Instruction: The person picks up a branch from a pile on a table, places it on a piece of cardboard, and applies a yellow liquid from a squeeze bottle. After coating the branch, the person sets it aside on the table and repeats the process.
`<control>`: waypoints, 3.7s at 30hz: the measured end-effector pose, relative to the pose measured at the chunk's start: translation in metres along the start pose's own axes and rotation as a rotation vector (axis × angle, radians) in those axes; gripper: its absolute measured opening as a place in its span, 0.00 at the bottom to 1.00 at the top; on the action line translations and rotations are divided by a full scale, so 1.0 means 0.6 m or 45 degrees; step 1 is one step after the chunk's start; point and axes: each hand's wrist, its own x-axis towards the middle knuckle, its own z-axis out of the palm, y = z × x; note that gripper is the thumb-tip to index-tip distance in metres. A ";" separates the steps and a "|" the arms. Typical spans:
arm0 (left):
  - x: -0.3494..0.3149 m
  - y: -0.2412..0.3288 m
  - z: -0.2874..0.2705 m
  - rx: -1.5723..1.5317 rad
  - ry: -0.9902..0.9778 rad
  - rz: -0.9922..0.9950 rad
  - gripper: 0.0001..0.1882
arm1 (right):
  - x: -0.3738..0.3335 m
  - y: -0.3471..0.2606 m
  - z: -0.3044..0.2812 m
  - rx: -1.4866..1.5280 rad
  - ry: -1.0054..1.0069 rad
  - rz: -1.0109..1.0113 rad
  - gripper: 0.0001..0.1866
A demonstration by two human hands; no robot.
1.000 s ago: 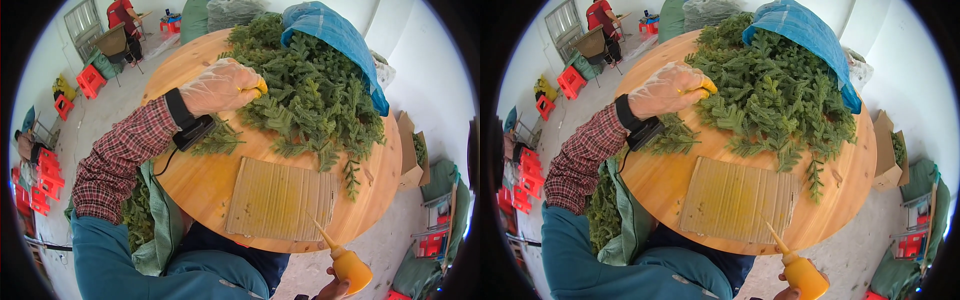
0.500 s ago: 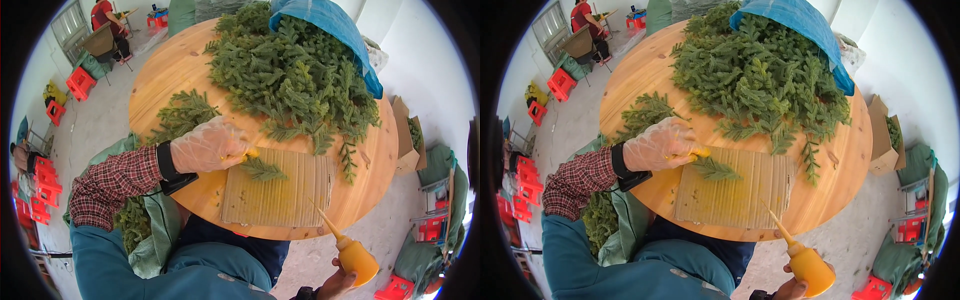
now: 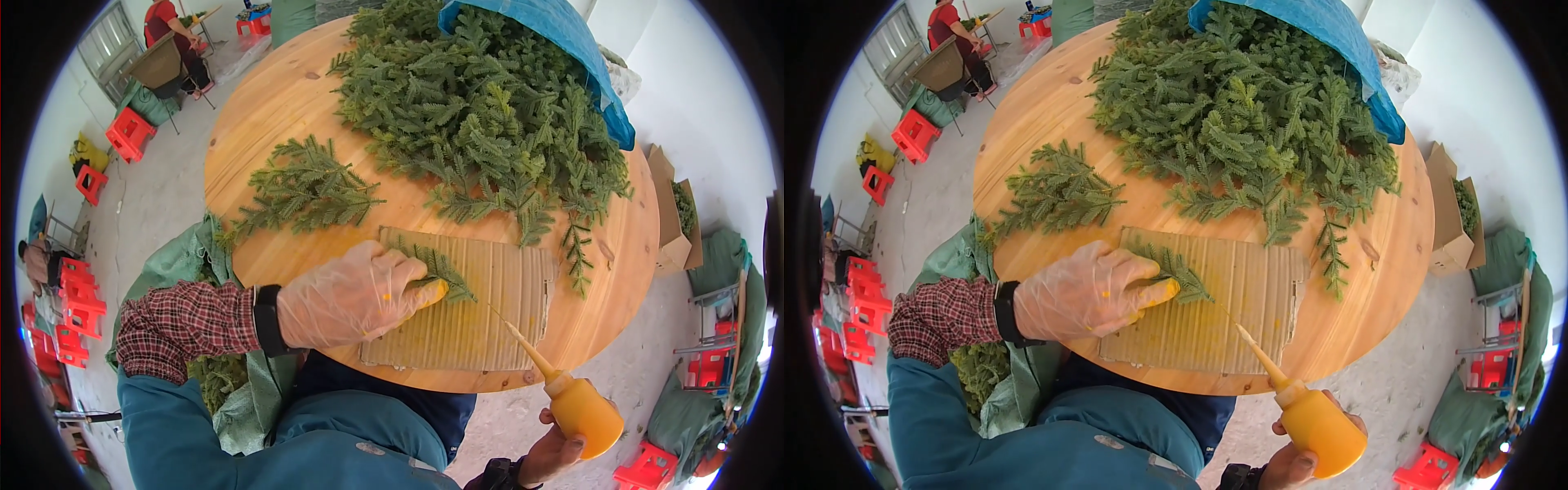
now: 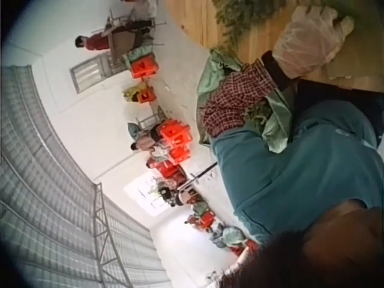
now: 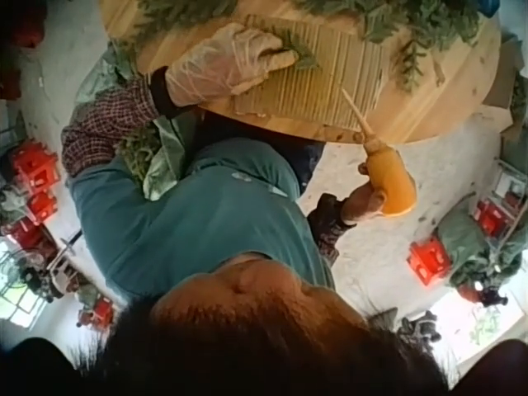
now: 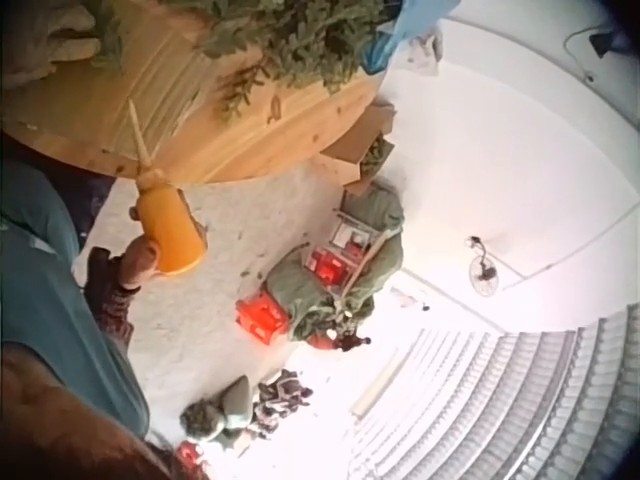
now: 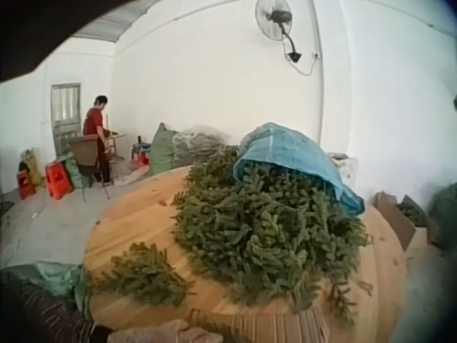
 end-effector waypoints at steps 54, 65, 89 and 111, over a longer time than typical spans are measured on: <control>-0.012 0.005 0.024 0.035 -0.142 -0.017 0.25 | 0.029 -0.012 0.088 -0.044 -0.250 -0.012 0.48; -0.014 0.001 0.025 0.031 -0.183 0.018 0.26 | 0.030 -0.008 0.050 -0.277 -0.318 -0.225 0.43; 0.027 -0.048 0.029 -0.015 -0.124 -0.185 0.16 | 0.011 0.014 -0.025 -0.209 -0.090 -0.155 0.47; 0.067 -0.142 0.004 0.168 0.342 -0.223 0.07 | 0.000 0.017 -0.012 -0.053 -0.106 -0.092 0.42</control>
